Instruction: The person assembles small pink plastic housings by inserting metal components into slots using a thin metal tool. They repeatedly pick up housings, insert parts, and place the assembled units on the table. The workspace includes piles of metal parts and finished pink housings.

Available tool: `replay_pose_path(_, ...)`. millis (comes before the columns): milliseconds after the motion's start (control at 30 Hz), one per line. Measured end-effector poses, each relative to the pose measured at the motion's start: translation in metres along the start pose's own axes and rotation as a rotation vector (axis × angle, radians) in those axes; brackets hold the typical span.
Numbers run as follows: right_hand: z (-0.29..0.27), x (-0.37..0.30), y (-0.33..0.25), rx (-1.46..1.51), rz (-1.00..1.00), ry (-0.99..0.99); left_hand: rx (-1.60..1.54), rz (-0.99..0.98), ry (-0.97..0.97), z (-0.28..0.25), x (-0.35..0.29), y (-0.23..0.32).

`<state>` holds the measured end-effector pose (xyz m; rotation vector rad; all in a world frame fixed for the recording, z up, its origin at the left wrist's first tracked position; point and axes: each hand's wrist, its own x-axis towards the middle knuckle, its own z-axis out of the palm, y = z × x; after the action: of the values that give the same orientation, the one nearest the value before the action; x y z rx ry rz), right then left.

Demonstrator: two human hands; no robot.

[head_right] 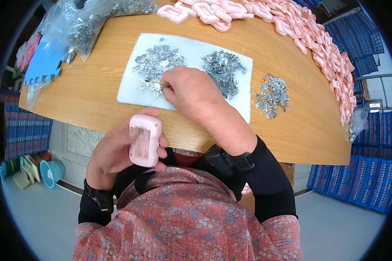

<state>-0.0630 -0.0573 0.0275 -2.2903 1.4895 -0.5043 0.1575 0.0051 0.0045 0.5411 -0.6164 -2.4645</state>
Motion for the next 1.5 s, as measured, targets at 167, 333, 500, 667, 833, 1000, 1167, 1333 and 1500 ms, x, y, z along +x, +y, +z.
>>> replay_pose_path(167,-0.004,0.001,-0.003,0.026,0.035,-0.002,-0.183,0.036,-0.03,-0.012,0.004,0.001)
replay_pose_path(333,0.0,0.002,-0.006,0.047,0.037,-0.024,-0.162,0.009,-0.028,-0.013,0.004,-0.001)
replay_pose_path(500,-0.009,-0.004,0.0,0.023,0.097,-0.04,-0.102,0.028,0.012,-0.007,0.006,-0.002)
replay_pose_path(667,-0.02,-0.013,0.003,0.292,0.151,-0.01,-0.076,0.083,0.072,0.0,0.011,-0.001)
replay_pose_path(833,-0.025,-0.028,-0.003,0.433,0.138,0.105,-0.062,0.182,0.116,0.009,0.024,0.005)
replay_pose_path(1000,-0.025,-0.037,-0.009,0.36,-0.054,0.214,-0.048,0.191,0.146,0.014,0.033,0.006)
replay_pose_path(1167,-0.024,-0.032,-0.007,0.337,0.087,0.185,-0.04,0.191,0.192,0.013,0.036,0.005)
replay_pose_path(1333,-0.022,-0.025,0.008,0.087,0.139,0.231,-0.035,0.195,0.22,0.009,0.035,0.003)
replay_pose_path(1500,-0.027,-0.025,0.008,0.109,0.15,0.206,-0.041,0.205,0.215,0.008,0.035,0.003)
